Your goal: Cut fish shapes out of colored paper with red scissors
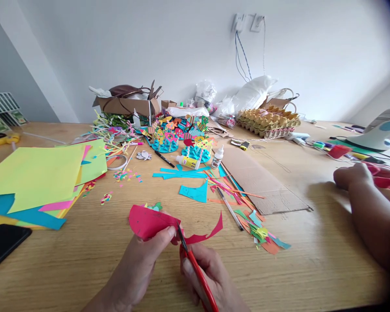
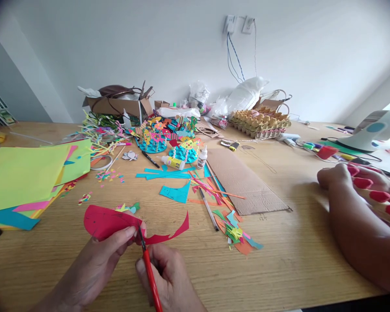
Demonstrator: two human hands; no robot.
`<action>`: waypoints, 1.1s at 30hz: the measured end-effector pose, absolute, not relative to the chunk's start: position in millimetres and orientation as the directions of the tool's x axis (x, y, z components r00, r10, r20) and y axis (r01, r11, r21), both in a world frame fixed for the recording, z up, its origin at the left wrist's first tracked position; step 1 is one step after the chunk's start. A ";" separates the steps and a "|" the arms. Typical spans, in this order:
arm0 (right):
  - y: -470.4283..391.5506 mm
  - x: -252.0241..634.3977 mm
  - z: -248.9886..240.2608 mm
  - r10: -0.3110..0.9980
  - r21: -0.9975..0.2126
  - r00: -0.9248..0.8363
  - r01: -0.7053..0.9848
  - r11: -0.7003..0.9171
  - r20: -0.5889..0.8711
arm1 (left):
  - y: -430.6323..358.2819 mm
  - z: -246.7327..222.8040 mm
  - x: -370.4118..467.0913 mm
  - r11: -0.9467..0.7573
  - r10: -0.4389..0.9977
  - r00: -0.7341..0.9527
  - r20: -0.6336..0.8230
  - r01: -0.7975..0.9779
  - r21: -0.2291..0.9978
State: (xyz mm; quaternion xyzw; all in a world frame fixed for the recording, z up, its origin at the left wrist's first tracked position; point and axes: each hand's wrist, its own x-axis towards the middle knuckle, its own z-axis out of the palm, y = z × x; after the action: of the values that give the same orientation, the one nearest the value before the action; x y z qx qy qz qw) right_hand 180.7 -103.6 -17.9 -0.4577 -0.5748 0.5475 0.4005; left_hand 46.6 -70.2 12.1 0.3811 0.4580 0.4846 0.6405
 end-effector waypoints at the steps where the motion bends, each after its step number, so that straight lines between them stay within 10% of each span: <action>1: -103.6 181.0 -18.7 0.963 -0.995 -0.267 0.094 -0.020 -0.044 | -69.7 12.5 45.9 0.247 0.968 0.119 -0.222 -0.262 0.933; 33: -106.9 191.7 -10.5 0.945 -0.973 -0.314 0.230 -0.022 -0.096 | -54.3 24.9 27.3 0.244 0.904 0.368 -0.218 -0.022 0.970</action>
State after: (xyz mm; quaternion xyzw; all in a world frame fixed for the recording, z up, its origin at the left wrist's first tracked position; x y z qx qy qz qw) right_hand 191.7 -106.9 -10.5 -0.4793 -0.6130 0.5304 0.3366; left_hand 27.3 -54.3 24.9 0.5036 0.4375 0.3530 0.6560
